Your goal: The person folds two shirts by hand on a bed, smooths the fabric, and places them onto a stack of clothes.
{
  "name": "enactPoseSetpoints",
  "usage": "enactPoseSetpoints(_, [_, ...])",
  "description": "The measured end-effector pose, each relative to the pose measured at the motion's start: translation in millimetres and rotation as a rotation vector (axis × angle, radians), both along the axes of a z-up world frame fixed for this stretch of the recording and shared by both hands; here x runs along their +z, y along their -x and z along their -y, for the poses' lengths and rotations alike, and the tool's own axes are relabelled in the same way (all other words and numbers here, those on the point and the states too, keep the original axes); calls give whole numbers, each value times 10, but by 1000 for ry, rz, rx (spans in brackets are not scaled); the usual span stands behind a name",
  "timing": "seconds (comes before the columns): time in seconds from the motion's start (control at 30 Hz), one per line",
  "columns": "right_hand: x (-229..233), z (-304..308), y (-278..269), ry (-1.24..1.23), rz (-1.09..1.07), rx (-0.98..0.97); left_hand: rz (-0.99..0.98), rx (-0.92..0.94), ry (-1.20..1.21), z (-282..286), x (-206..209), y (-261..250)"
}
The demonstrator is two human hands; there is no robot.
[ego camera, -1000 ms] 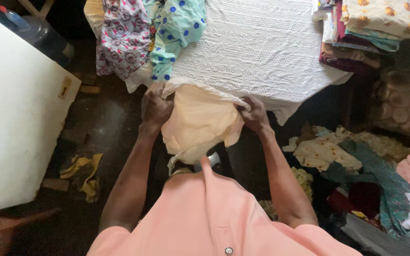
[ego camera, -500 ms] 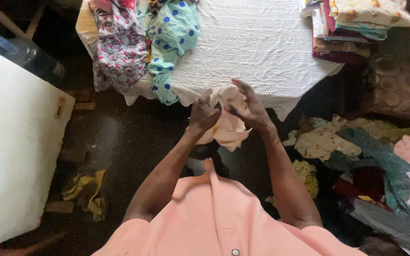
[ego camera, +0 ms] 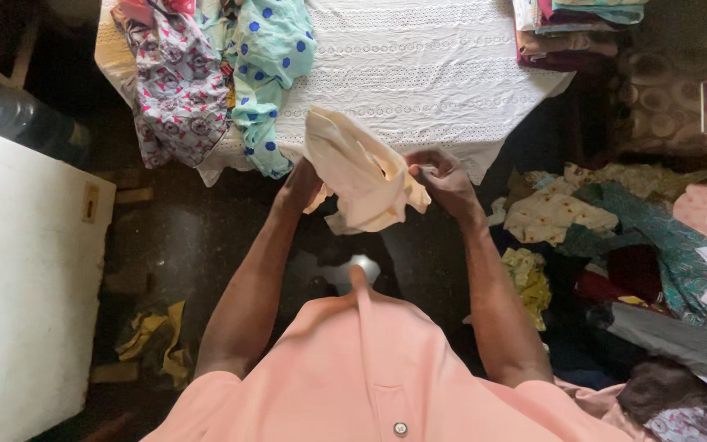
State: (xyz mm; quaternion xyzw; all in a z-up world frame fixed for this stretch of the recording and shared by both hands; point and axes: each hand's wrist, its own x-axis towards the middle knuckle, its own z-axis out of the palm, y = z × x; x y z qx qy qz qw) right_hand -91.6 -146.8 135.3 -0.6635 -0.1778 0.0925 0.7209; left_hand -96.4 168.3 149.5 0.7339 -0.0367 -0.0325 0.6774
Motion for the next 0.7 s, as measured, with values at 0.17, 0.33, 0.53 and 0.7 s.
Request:
enactPoseSetpoints(0.17, [233, -403, 128, 164, 59, 119, -112, -76, 205, -65, -68, -67])
enactPoseSetpoints(0.33, [122, -785, 207, 169, 159, -32, -167, 46, 156, -262, -89, -75])
enactPoseSetpoints(0.53, [372, -1043, 347, 469, 904, -178, -41, 199, 358, -112, -14, 8])
enactPoseSetpoints(0.7, [44, -1483, 258, 537, 740, -266, 55, 295, 411, 131, 59, 72])
